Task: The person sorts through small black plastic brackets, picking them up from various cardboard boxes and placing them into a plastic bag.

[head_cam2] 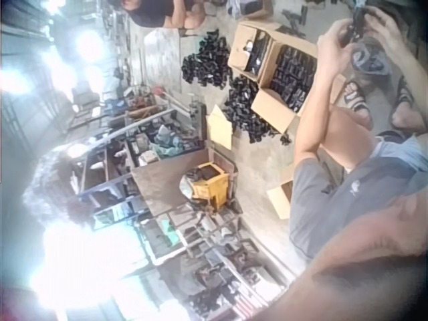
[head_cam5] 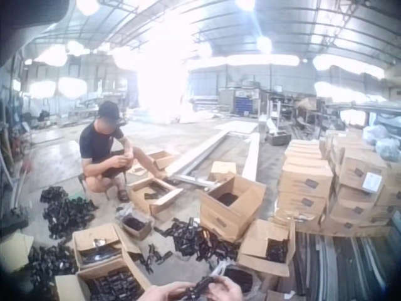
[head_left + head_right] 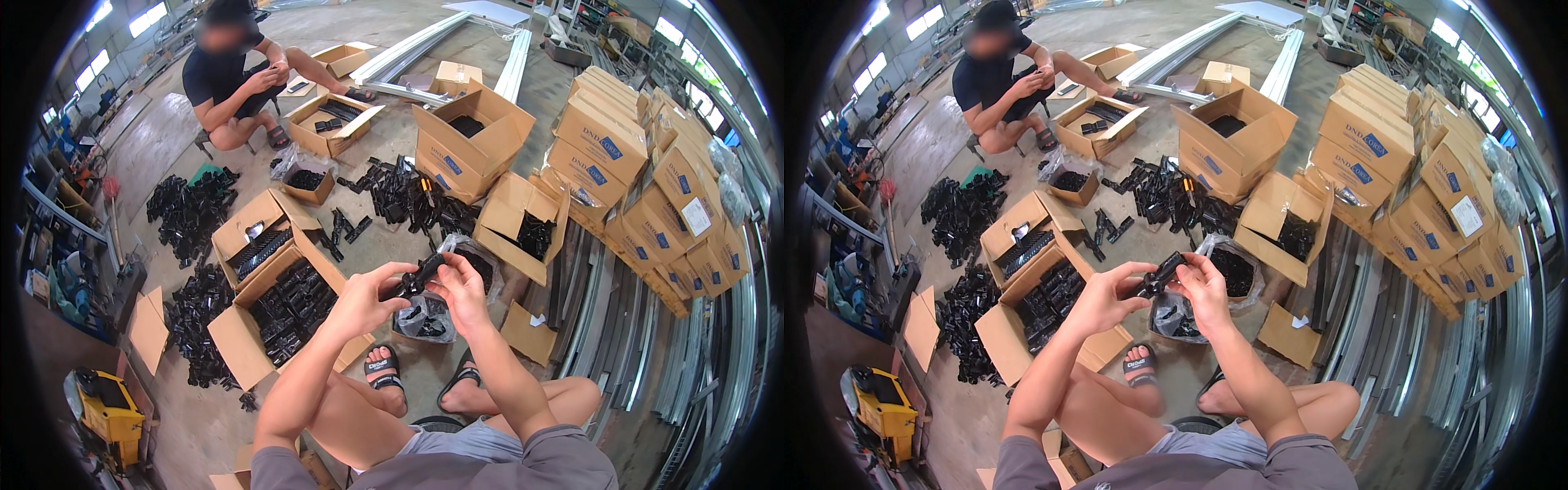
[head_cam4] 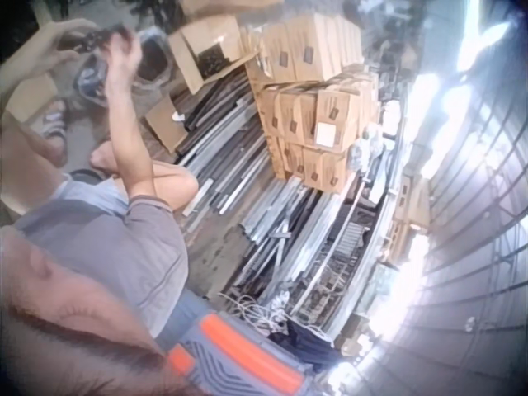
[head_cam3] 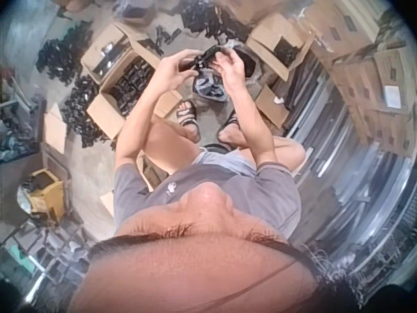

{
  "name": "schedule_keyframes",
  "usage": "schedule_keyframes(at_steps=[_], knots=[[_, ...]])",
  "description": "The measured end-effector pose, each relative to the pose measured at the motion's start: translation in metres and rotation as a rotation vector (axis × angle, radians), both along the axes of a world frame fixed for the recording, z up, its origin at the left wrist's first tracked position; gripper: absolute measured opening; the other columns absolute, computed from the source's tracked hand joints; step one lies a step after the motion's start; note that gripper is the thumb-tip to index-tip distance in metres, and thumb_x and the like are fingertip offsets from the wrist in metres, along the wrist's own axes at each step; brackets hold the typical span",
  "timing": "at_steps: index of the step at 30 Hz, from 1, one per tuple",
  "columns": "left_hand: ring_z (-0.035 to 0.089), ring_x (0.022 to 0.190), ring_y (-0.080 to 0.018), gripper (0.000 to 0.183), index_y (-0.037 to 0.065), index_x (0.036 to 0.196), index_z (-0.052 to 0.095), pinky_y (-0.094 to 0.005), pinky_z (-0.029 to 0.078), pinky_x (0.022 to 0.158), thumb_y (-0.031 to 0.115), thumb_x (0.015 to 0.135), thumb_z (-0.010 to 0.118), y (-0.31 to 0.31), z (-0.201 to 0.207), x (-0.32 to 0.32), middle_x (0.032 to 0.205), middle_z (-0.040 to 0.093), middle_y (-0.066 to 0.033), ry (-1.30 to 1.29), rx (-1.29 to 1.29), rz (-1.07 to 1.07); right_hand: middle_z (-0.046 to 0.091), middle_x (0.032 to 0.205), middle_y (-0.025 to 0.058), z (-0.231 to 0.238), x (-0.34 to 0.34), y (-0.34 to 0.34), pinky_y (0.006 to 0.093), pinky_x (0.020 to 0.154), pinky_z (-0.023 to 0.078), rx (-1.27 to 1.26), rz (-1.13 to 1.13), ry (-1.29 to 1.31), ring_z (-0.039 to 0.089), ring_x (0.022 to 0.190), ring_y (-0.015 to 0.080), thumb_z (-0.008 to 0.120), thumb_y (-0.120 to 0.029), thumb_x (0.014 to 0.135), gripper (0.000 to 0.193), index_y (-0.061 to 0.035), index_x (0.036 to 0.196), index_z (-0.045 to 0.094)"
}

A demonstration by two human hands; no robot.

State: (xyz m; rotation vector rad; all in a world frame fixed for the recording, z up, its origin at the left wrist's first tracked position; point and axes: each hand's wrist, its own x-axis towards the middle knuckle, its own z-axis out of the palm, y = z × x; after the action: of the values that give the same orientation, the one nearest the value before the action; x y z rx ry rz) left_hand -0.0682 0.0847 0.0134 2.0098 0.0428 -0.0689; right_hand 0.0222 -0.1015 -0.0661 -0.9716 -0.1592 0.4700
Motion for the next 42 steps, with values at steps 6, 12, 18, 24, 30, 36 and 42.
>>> schedule_keyframes(at_steps=[6, 12, 18, 24, 30, 36, 42], knots=[[0.064, 0.092, -0.0077, 0.057, 0.010, 0.137, 0.056, -0.0253, 0.052, 0.078, -0.006, 0.084, 0.071, 0.007, -0.009, 0.001, 0.106, 0.073, -0.0086, 0.117, -0.303, -0.025, 0.068, 0.105, 0.0064, -0.003, 0.000, 0.004, 0.0325, 0.083, 0.057, -0.021, 0.003, -0.021, 0.067, 0.095, 0.0147, 0.065, -0.027, 0.099, 0.036, -0.0025, 0.123, 0.055], [0.065, 0.092, -0.0083, 0.061, 0.012, 0.141, 0.054, -0.0222, 0.050, 0.077, -0.004, 0.085, 0.072, 0.017, -0.021, 0.002, 0.109, 0.072, -0.0074, 0.135, -0.678, 0.104, 0.067, 0.082, 0.0030, -0.074, 0.030, 0.007, 0.0250, 0.063, 0.050, -0.448, -0.186, -0.068, 0.064, 0.072, 0.0114, 0.054, -0.032, 0.104, 0.028, -0.0057, 0.100, 0.064], [0.067, 0.098, -0.0120, 0.064, 0.013, 0.145, 0.048, -0.0226, 0.052, 0.079, -0.003, 0.088, 0.071, 0.027, -0.018, -0.001, 0.111, 0.072, -0.0091, 0.150, -0.838, 0.189, 0.072, 0.103, 0.0207, -0.242, 0.015, -0.017, 0.0469, 0.089, 0.054, -1.571, 0.401, -0.405, 0.068, 0.101, 0.0386, 0.067, -0.027, 0.084, 0.022, -0.0109, 0.096, 0.078], [0.066, 0.097, -0.0103, 0.065, 0.014, 0.148, 0.046, -0.0241, 0.052, 0.083, -0.003, 0.089, 0.069, 0.027, -0.010, 0.002, 0.110, 0.072, -0.0066, 0.135, -0.838, 0.177, 0.069, 0.116, 0.0217, -0.291, 0.004, -0.012, 0.0477, 0.094, 0.054, -1.752, 0.458, -0.357, 0.067, 0.110, 0.0378, 0.072, -0.023, 0.083, 0.030, -0.0067, 0.108, 0.073], [0.064, 0.099, -0.0100, 0.062, 0.014, 0.147, 0.048, -0.0256, 0.050, 0.087, 0.002, 0.090, 0.070, 0.030, -0.019, 0.010, 0.115, 0.071, -0.0071, 0.167, -0.842, 0.169, 0.071, 0.116, 0.0182, -0.296, 0.000, -0.008, 0.0451, 0.091, 0.056, -1.833, 0.573, -0.464, 0.069, 0.108, 0.0348, 0.063, -0.014, 0.087, 0.023, -0.0064, 0.104, 0.076], [0.064, 0.089, -0.0092, 0.061, 0.012, 0.148, 0.046, -0.0260, 0.051, 0.081, -0.001, 0.092, 0.066, 0.027, -0.018, 0.013, 0.106, 0.072, -0.0060, 0.170, -0.790, 0.175, 0.069, 0.120, 0.0174, -0.283, 0.005, -0.010, 0.0455, 0.091, 0.056, -1.830, 0.692, -0.698, 0.068, 0.110, 0.0340, 0.055, -0.015, 0.093, 0.027, -0.0075, 0.109, 0.075], [0.063, 0.091, -0.0091, 0.061, 0.015, 0.147, 0.048, -0.0261, 0.050, 0.080, 0.003, 0.091, 0.069, 0.021, -0.018, 0.013, 0.105, 0.072, -0.0049, 0.169, -0.812, 0.182, 0.069, 0.117, 0.0186, -0.284, 0.009, -0.020, 0.0448, 0.093, 0.055, -1.757, 0.623, -0.640, 0.067, 0.110, 0.0361, 0.065, -0.018, 0.087, 0.019, -0.0062, 0.099, 0.075]])
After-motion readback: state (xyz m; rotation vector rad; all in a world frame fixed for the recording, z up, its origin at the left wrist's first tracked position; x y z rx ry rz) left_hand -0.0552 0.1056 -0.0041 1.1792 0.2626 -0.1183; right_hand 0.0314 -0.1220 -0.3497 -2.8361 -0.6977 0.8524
